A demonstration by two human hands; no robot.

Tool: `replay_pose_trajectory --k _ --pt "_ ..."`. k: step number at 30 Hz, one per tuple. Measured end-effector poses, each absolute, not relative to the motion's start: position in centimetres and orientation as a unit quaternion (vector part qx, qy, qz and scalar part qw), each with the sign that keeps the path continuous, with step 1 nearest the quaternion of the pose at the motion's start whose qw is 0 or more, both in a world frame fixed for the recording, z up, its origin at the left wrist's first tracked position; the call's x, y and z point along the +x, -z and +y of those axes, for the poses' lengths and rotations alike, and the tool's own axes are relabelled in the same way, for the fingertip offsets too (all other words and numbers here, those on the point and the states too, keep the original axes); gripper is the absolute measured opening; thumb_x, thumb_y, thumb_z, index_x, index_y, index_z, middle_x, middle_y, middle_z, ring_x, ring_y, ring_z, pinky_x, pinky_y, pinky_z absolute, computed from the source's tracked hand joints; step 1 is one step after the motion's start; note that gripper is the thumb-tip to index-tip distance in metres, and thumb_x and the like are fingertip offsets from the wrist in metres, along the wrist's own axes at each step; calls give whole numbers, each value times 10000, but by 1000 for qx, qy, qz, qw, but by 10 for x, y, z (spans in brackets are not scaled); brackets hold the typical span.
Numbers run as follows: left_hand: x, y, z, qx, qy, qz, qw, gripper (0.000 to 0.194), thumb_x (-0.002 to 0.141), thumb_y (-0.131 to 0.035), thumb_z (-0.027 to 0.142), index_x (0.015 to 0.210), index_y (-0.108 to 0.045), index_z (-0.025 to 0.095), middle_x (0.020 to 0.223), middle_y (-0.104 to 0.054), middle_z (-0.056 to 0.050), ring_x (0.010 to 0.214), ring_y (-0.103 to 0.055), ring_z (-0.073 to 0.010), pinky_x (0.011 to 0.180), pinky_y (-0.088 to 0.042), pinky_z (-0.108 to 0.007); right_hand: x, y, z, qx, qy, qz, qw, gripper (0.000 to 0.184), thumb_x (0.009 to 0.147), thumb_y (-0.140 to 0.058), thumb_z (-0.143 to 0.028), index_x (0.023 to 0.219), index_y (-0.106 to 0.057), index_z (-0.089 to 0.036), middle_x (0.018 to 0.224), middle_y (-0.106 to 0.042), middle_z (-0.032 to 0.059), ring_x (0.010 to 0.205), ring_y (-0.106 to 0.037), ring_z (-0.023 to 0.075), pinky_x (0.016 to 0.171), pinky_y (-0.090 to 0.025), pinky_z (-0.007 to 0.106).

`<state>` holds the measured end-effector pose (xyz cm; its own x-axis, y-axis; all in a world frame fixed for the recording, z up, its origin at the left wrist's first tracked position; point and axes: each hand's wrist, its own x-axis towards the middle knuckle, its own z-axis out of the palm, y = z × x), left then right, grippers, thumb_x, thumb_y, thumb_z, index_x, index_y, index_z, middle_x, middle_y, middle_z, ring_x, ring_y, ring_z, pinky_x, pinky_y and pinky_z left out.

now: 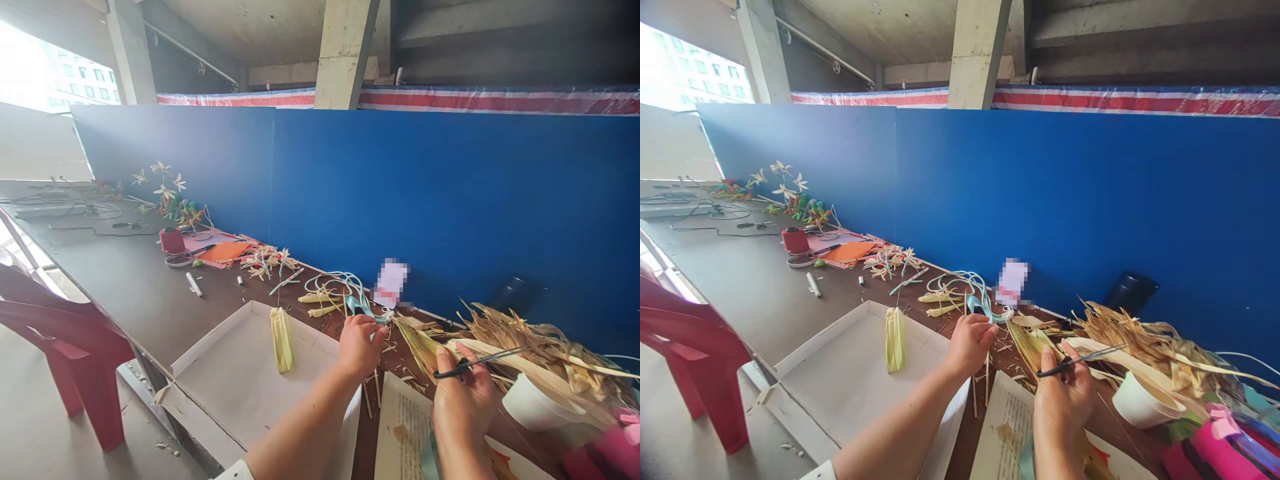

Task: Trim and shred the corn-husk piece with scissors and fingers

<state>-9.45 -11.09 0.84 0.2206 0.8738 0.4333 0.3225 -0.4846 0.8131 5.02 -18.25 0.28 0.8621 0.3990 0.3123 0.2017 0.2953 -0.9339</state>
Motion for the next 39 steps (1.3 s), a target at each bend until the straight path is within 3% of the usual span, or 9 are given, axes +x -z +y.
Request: replay_pose_trajectory --k 5,9,13,17,22,27,32,35,39 --pt "-85 -13 -127 693 -372 358 504 529 741 -561 646 854 -724 155 722 -664 -44 701 -572 -166 666 -435 -265 41 -3 -182 -619 -81 -297 723 616 666 -743 -451 1197 -609 -169 943 -702 82 808 -646 217 769 -509 365" --pt "-74 -8 -126 557 -414 296 656 453 627 -724 523 849 -693 128 737 -658 -47 627 -552 -140 617 -434 -259 31 -3 -182 -593 -185 -316 717 655 666 -752 -426 1263 -571 -225 954 -702 47 813 -645 197 753 -501 321" --pt "-70 -6 -117 415 -463 281 731 432 530 -791 444 774 -670 109 725 -651 -59 605 -559 -135 613 -458 -268 25 -7 -184 -609 -216 -305 700 612 670 -750 -446 1231 -601 -251 938 -687 14 789 -616 171 719 -475 285" --pt "-75 -9 -116 389 -471 238 755 500 484 -819 444 818 -677 99 754 -664 -68 632 -578 -135 638 -470 -266 19 -19 -188 -640 -217 -299 673 562 659 -749 -461 1164 -641 -239 737 -652 -21 605 -531 149 576 -422 267" --pt "-81 -16 -125 409 -425 176 788 486 481 -846 387 837 -692 95 817 -679 -82 682 -611 -139 712 -480 -270 15 -23 -190 -631 -219 -306 679 525 655 -757 -423 1135 -646 -243 787 -676 -18 617 -539 145 574 -419 255" --pt "-80 -16 -125 385 -438 205 786 517 430 -859 397 799 -684 80 788 -677 -93 684 -625 -172 724 -487 -308 18 -10 -183 -580 -279 -282 712 566 611 -803 -377 1141 -642 -260 693 -615 -54 534 -475 102 489 -397 218" --pt "-80 -15 -117 366 -456 262 768 436 455 -836 388 720 -653 95 692 -642 -63 580 -564 -130 564 -432 -256 18 -13 -181 -493 -385 -214 750 431 634 -802 -326 1036 -666 -248 812 -650 -25 679 -560 111 464 -404 168" --pt "-83 -15 -112 351 -480 293 749 384 507 -808 355 751 -649 105 677 -624 -41 557 -522 -98 525 -378 -222 17 -18 -182 -457 -402 -211 764 451 640 -796 -280 1064 -647 -238 934 -688 7 705 -559 100 435 -373 142" --pt "-86 -15 -109 356 -506 318 718 347 542 -773 353 751 -634 114 638 -579 -13 538 -464 -81 505 -335 -213 17 -20 -183 -455 -392 -229 766 473 608 -803 -242 1054 -645 -224 923 -695 11 687 -546 106 394 -322 151"
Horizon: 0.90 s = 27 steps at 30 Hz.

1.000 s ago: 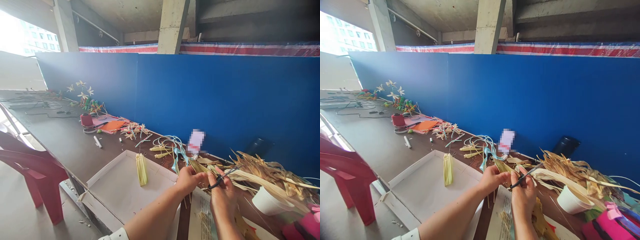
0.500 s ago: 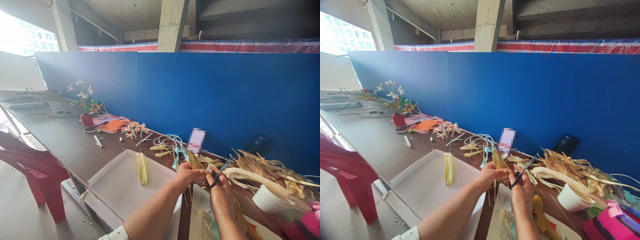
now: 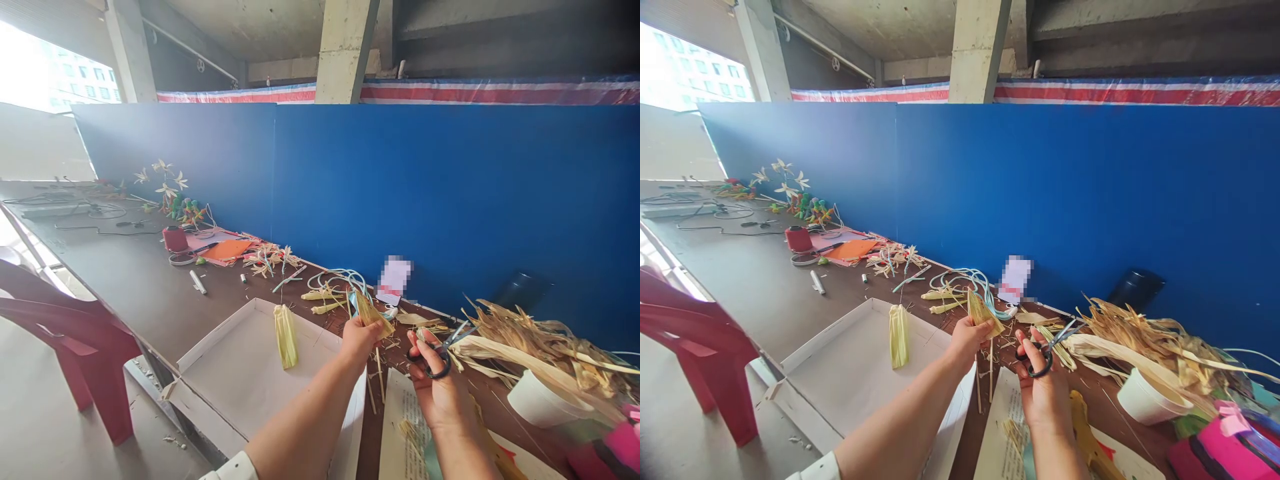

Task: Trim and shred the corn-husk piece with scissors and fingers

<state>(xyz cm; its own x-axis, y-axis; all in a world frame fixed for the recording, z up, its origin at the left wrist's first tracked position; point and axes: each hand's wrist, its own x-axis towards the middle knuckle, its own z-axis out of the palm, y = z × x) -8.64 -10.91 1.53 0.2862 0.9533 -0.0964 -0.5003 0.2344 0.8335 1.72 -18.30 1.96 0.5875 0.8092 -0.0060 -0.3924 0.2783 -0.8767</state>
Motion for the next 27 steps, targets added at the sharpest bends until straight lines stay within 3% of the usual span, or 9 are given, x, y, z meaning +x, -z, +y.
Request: replay_pose_trajectory --k 7,14,22,27 --pt "-84 -18 -113 405 -475 336 705 305 543 -742 351 699 -603 129 595 -536 8 535 -440 -80 502 -318 -214 15 -23 -185 -483 -375 -219 760 464 546 -826 -206 983 -676 -242 874 -678 -19 639 -558 115 410 -360 197" --pt "-88 -21 -114 383 -476 289 737 421 513 -771 427 772 -641 122 681 -599 -22 559 -468 -79 511 -313 -207 13 -24 -184 -509 -365 -176 760 510 478 -857 -194 952 -682 -253 721 -652 -56 609 -565 104 422 -399 177" --pt "-87 -18 -114 364 -463 233 774 504 495 -820 428 849 -661 107 767 -643 -55 611 -539 -91 527 -339 -194 13 -10 -180 -512 -358 -195 756 498 493 -856 -223 952 -664 -236 751 -632 -64 602 -547 77 509 -457 174" --pt "-87 -19 -118 380 -449 202 783 501 484 -836 427 803 -664 81 697 -619 -53 555 -520 -85 502 -335 -198 12 -7 -179 -535 -348 -211 741 545 522 -843 -274 1035 -663 -249 726 -621 -76 584 -523 62 514 -431 159"
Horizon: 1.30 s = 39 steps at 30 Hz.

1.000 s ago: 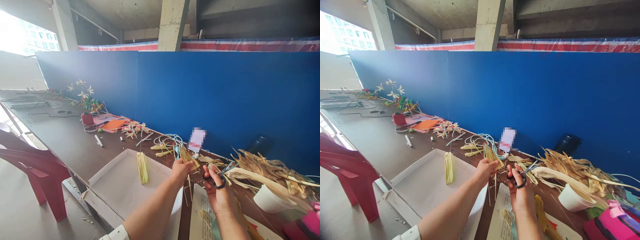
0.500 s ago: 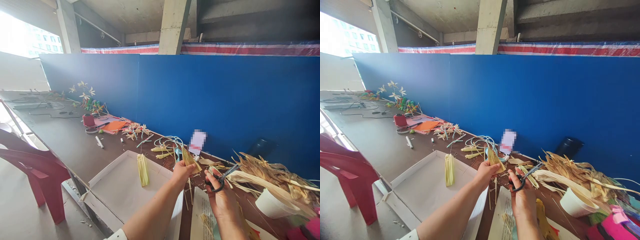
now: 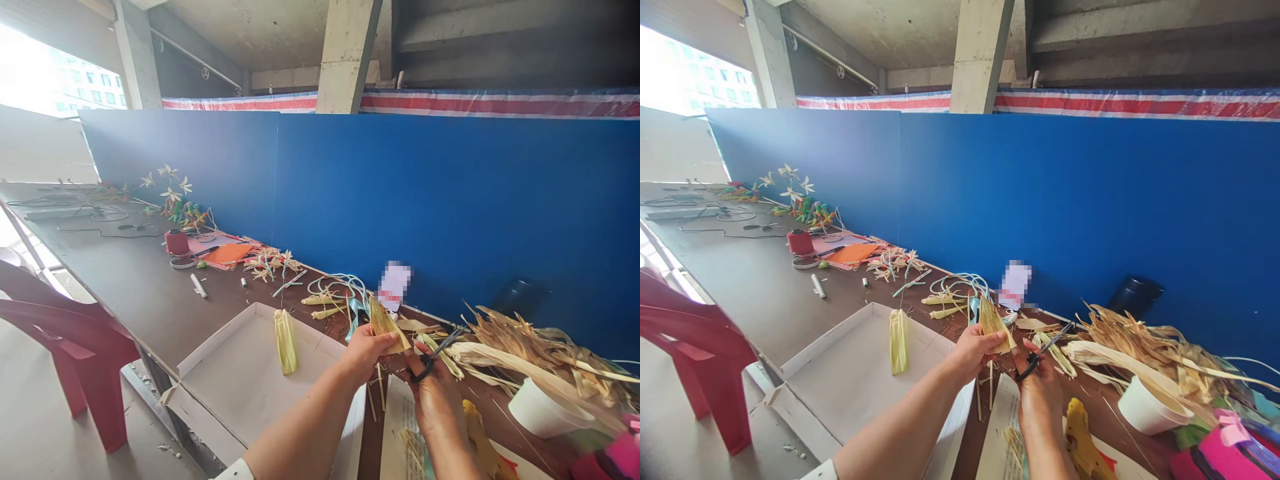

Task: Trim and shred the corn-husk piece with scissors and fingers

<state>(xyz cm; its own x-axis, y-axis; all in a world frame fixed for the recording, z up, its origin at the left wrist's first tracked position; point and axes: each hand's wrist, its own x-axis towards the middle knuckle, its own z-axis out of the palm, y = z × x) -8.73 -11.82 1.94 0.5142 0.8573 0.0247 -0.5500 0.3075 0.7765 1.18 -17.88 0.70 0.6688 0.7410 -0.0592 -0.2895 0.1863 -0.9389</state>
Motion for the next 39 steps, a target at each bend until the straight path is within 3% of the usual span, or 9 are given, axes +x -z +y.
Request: replay_pose_trajectory --k 5,9,13,21,30,39 --pt "-87 -20 -124 412 -421 166 790 497 520 -816 443 831 -691 76 734 -657 -88 614 -593 -150 603 -456 -266 8 -9 -182 -544 -355 -243 720 509 573 -814 -361 1048 -665 -260 706 -628 -64 587 -523 78 470 -378 161" --pt "-88 -22 -125 465 -420 126 769 446 608 -761 467 830 -711 83 750 -673 -93 569 -555 -113 587 -439 -242 6 -14 -183 -528 -383 -238 720 427 578 -807 -373 951 -672 -215 659 -600 -47 559 -493 87 396 -286 156" --pt "-86 -23 -124 456 -433 140 765 468 555 -791 478 788 -705 82 732 -667 -90 547 -550 -110 578 -445 -248 9 -15 -182 -478 -423 -230 735 329 591 -790 -316 867 -656 -197 639 -577 -32 549 -460 98 355 -212 156" --pt "-80 -20 -122 435 -443 199 758 509 421 -848 457 739 -696 91 714 -667 -76 589 -602 -149 623 -495 -292 19 -16 -184 -458 -452 -207 737 244 625 -771 -221 852 -683 -197 634 -588 -9 525 -413 74 346 -208 127" --pt "-82 -20 -122 451 -435 232 744 407 460 -820 382 712 -692 90 695 -674 -87 604 -616 -174 649 -509 -326 23 -12 -183 -508 -416 -214 723 366 612 -742 -279 959 -679 -180 593 -599 -6 429 -350 70 344 -155 181" --pt "-85 -23 -126 485 -426 212 733 270 581 -744 323 735 -715 103 709 -683 -85 625 -622 -175 637 -512 -312 21 -13 -182 -403 -495 -157 754 225 564 -778 -190 770 -687 -185 684 -621 -15 547 -487 71 291 -241 107"
